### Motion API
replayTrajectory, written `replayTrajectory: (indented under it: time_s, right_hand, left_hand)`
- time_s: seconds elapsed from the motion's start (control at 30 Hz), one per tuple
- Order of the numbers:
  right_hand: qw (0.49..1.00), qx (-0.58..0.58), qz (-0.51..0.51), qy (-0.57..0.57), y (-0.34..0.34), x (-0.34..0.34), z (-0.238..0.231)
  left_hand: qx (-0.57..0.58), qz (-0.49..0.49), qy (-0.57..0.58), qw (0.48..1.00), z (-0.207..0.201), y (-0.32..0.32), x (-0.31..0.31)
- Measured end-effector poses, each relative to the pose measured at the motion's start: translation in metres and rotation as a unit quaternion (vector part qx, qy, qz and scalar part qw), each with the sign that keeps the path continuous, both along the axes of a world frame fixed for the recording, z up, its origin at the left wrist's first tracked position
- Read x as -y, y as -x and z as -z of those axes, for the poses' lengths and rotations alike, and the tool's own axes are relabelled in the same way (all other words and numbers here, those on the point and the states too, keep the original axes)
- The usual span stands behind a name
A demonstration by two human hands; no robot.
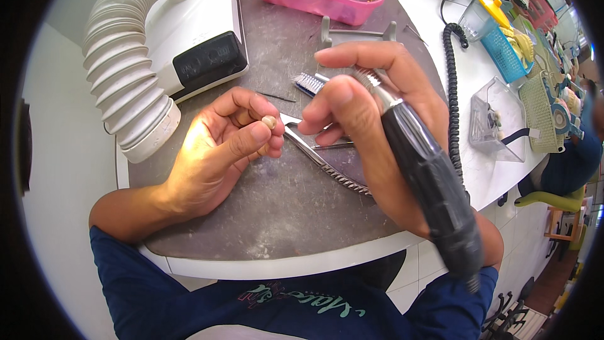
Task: The person uses a rotary handpiece to grind and shape a small, light-colored dental prosthesis held in their left hand. They rotate the object to access different surfaces while a dust extraction hose is positioned nearby. The task involves continuous precision grinding of the item's edges and surfaces.
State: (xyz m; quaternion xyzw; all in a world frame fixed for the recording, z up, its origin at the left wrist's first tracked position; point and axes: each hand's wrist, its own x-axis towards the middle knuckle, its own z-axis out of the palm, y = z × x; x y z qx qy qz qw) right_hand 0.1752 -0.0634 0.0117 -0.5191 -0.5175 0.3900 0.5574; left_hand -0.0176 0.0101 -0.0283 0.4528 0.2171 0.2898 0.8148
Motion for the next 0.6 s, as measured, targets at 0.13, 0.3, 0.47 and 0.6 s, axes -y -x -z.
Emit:
replayTrajectory:
  time_s: [0.13, 0.3, 0.47, 0.6]
  right_hand:
    - [0.999, -0.016, -0.015, 0.045, 0.002, -0.004, 0.0]
    - [0.996, -0.041, -0.069, 0.048, 0.005, -0.007, 0.011]
    - [0.995, -0.036, -0.065, 0.065, 0.007, -0.007, 0.011]
    - [0.995, -0.032, -0.061, 0.07, 0.006, -0.007, 0.01]
  left_hand:
    - [-0.005, 0.009, 0.002, 1.0, -0.003, -0.001, 0.0]
    - [0.0, 0.008, -0.012, 1.0, 0.0, 0.0, 0.001]
    - [-0.004, 0.01, -0.025, 1.0, 0.001, 0.001, 0.0]
    - [-0.007, 0.012, 0.003, 1.0, -0.004, 0.0, 0.0]
